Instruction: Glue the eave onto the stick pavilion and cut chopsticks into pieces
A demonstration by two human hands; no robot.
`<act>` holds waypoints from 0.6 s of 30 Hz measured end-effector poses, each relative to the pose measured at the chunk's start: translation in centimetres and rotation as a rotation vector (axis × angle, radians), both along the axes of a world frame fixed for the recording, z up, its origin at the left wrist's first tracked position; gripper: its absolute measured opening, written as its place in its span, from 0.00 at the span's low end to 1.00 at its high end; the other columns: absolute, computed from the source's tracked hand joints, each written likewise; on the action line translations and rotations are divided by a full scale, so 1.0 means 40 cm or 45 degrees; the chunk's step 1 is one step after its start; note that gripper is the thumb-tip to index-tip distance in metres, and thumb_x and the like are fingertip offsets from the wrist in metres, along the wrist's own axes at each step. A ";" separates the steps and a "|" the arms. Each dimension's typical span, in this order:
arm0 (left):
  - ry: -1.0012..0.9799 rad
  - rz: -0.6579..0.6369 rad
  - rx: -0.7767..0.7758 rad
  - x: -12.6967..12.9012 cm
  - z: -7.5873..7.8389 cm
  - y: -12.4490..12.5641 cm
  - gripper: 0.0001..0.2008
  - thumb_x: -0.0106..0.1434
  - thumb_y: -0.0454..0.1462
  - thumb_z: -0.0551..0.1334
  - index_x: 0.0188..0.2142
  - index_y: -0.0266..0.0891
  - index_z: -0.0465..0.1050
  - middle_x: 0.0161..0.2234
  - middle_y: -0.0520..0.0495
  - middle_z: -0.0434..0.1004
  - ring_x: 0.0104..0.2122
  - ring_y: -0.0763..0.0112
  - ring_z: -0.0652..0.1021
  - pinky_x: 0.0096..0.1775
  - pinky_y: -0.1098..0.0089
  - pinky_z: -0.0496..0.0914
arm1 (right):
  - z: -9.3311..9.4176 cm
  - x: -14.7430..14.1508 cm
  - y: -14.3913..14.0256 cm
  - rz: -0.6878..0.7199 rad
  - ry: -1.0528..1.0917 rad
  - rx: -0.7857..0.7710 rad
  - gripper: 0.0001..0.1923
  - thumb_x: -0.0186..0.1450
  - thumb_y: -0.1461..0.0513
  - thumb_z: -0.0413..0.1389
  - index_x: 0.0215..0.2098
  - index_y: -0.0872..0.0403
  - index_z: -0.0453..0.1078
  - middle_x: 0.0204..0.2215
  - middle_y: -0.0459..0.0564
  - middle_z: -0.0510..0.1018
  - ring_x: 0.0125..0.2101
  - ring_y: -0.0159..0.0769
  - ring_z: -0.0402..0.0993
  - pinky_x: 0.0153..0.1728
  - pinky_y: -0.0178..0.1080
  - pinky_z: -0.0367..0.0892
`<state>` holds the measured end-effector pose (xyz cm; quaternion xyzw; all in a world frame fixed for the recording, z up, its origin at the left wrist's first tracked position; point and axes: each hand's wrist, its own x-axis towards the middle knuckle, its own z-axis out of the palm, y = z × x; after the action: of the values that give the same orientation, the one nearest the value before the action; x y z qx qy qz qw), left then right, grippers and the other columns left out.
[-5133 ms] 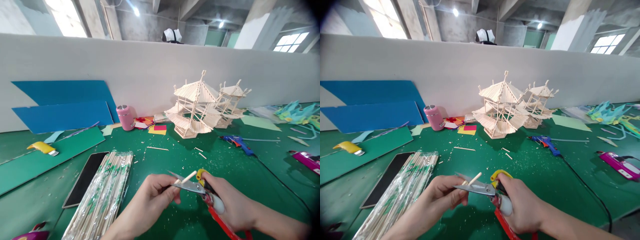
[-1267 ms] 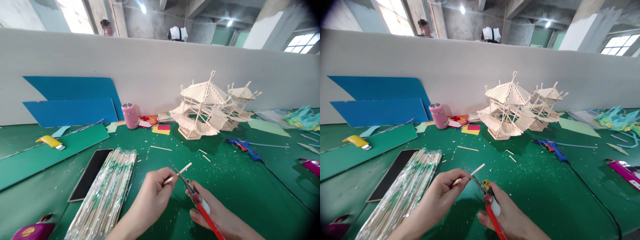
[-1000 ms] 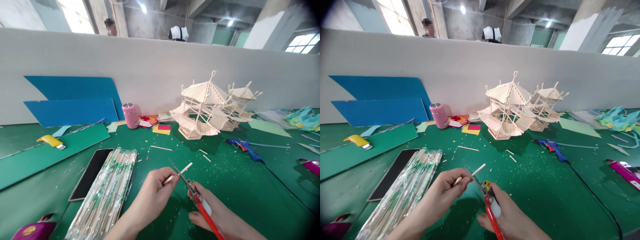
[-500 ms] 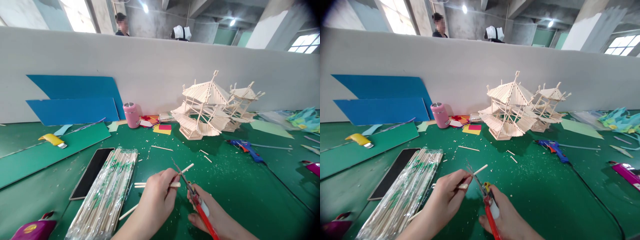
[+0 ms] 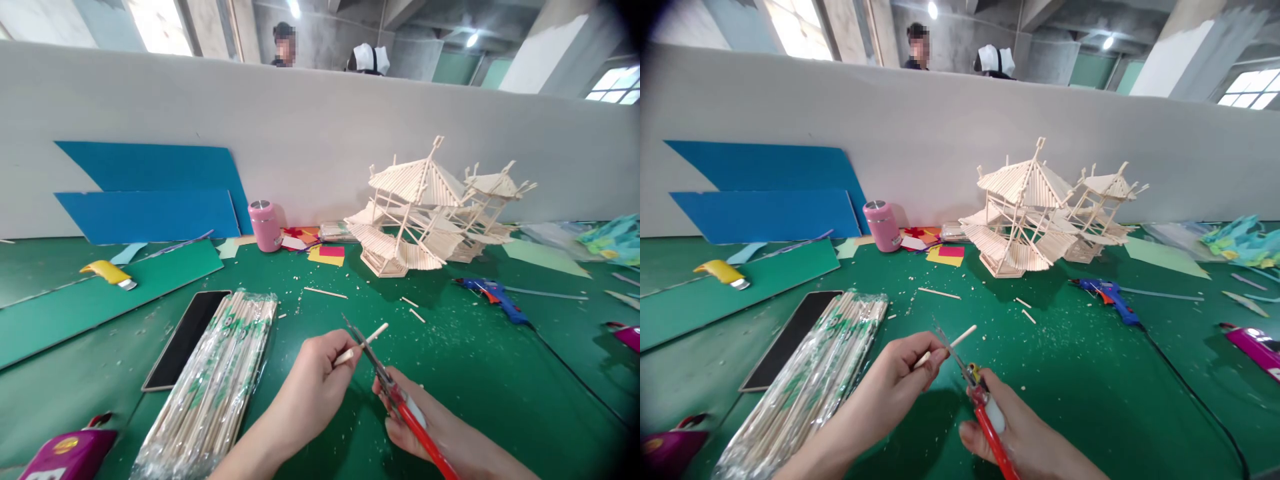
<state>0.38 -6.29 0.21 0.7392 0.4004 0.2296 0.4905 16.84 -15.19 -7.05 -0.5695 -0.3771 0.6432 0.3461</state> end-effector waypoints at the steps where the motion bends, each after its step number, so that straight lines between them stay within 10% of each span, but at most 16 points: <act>1: 0.007 0.005 0.016 0.000 -0.005 0.000 0.12 0.61 0.36 0.48 0.22 0.37 0.59 0.19 0.56 0.55 0.21 0.77 0.56 0.23 0.75 0.51 | 0.002 0.000 0.000 -0.032 0.034 -0.021 0.39 0.45 0.44 0.59 0.51 0.45 0.54 0.38 0.47 0.63 0.32 0.31 0.63 0.36 0.35 0.65; 18: 0.098 -0.083 0.226 0.013 0.010 -0.035 0.09 0.59 0.31 0.49 0.23 0.38 0.58 0.19 0.54 0.59 0.20 0.77 0.58 0.24 0.75 0.52 | -0.033 -0.019 0.026 -0.065 -0.127 0.247 0.16 0.47 0.55 0.59 0.23 0.53 0.57 0.16 0.38 0.56 0.17 0.24 0.50 0.17 0.29 0.50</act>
<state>0.90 -7.70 0.59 0.8007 0.3727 0.2196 0.4144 16.10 -14.13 -8.37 -0.5739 -0.4397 0.5657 0.3966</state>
